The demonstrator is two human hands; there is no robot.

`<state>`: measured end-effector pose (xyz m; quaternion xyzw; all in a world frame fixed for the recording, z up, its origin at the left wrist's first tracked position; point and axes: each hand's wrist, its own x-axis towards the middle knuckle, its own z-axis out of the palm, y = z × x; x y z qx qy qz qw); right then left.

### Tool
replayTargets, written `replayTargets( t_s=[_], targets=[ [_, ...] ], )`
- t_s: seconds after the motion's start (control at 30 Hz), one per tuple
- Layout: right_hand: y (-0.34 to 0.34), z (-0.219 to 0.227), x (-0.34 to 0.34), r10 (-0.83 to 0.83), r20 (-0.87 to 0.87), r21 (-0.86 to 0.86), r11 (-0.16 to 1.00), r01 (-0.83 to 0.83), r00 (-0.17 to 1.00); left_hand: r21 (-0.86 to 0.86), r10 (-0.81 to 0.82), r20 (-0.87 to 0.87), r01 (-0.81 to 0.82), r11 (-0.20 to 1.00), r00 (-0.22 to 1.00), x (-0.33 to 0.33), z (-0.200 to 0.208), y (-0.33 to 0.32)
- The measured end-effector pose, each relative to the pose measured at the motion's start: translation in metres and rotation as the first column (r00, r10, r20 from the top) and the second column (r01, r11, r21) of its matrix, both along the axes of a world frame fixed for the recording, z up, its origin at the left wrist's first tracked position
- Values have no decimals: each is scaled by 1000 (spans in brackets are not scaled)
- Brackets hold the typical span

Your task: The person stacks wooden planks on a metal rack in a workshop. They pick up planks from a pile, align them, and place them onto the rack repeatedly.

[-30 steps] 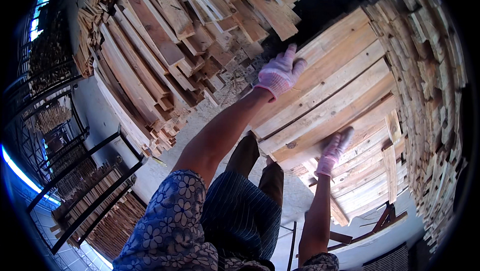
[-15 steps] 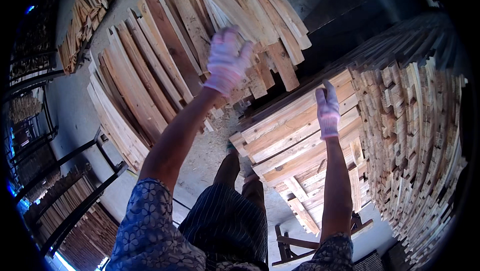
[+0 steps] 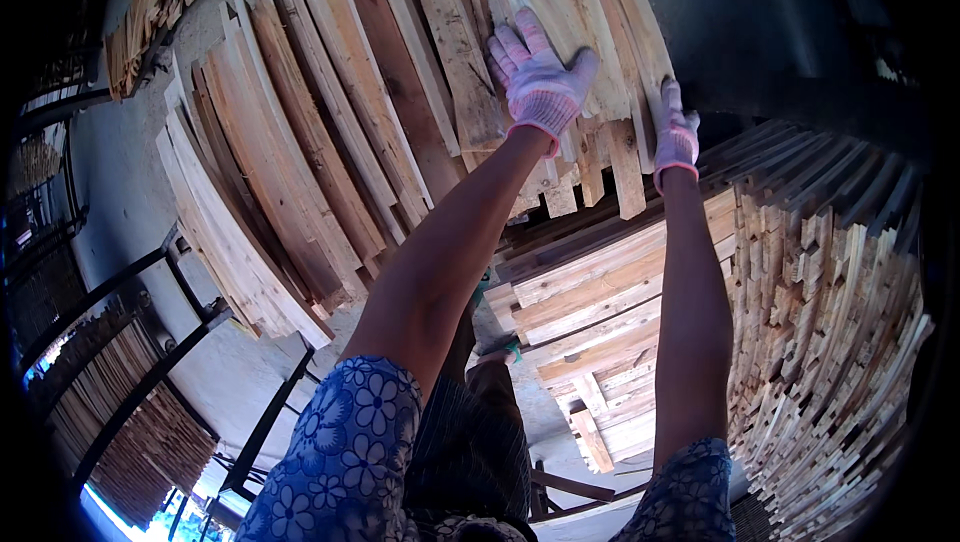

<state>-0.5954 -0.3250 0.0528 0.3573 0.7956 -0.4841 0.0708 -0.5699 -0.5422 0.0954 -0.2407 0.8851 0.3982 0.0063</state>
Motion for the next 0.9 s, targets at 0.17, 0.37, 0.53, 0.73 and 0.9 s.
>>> replayTargets(
  t_s=[0.17, 0.37, 0.53, 0.73, 0.9],
  targets=[
    [-74, 40, 63, 11, -195, -357, 930, -81, 981, 387, 153, 231, -235, 891, 961, 32, 38, -17],
    [-140, 102, 109, 128, -59, -346, 928, -140, 990, 803, 161, 313, -352, 481, 936, 39, 57, -54],
    [-116, 112, 138, 216, 54, -407, 896, -176, 975, 843, -60, 344, -281, 458, 937, 59, 60, -58],
    [-94, 77, 85, 531, -129, -311, 780, -542, 838, 893, -92, -83, 115, 436, 992, 63, -27, -81],
    [-85, 66, 95, 123, 147, -681, 732, 10, 981, 702, -39, 342, -228, 674, 939, 56, 35, -41]
  ],
)
